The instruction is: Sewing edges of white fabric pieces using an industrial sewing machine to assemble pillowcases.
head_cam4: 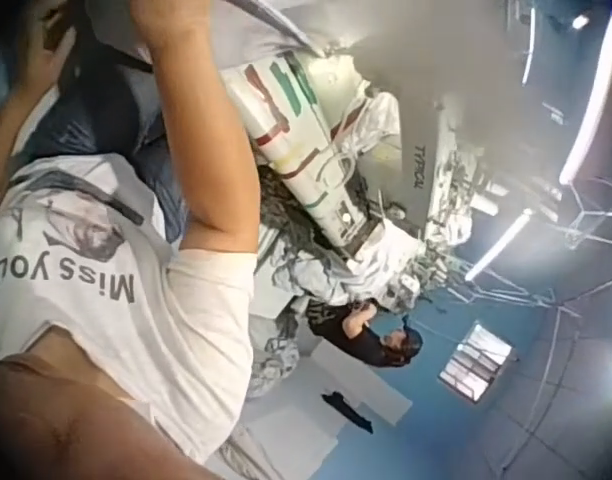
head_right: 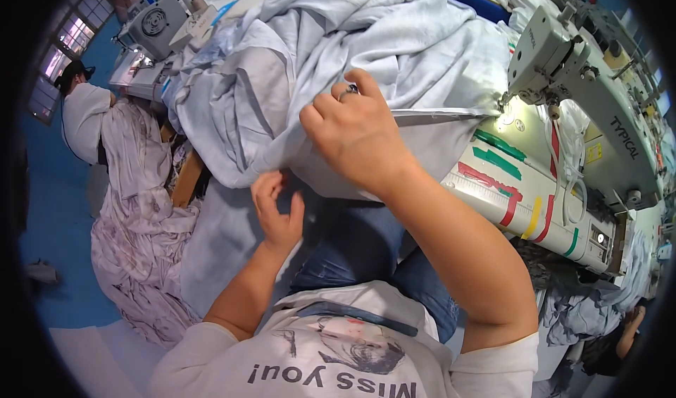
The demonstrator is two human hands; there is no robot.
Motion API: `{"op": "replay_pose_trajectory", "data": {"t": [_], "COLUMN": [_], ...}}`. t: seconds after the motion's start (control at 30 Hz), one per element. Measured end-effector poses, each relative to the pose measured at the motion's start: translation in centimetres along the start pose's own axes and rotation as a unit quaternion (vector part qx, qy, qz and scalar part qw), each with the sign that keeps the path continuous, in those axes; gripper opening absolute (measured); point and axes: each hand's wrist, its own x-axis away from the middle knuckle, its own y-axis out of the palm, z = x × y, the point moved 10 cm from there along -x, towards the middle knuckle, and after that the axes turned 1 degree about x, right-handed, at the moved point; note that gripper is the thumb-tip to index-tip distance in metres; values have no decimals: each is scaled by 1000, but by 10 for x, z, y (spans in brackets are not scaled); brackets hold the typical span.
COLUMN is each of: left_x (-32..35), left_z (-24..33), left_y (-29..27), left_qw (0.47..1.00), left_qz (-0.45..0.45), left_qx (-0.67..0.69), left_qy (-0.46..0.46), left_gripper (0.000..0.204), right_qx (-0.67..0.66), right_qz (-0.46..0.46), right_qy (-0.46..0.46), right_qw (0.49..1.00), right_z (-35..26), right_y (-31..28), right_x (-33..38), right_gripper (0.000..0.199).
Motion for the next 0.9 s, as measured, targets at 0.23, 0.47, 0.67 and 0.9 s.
{"op": "replay_pose_trajectory", "data": {"t": [0.23, 0.47, 0.67, 0.9], "left_x": [-76, -144, -139, -146], "left_z": [25, 42, 149, 162], "left_y": [-1, -55, -122, -96], "left_qw": [979, 978, 957, 900], "left_qz": [170, 105, -216, -356], "left_qx": [-67, -89, 191, -106], "left_qy": [88, 157, 34, 226], "left_gripper": [53, 43, 29, 38], "right_qx": [-4, -51, -326, -299], "right_qz": [39, 34, -102, -55], "right_qy": [30, 90, 96, 336], "right_qw": [999, 994, 935, 892], "right_z": [23, 39, 25, 71], "right_y": [-17, -54, -87, -108], "right_x": [-31, -35, 1, 110], "right_gripper": [13, 14, 19, 26]}}
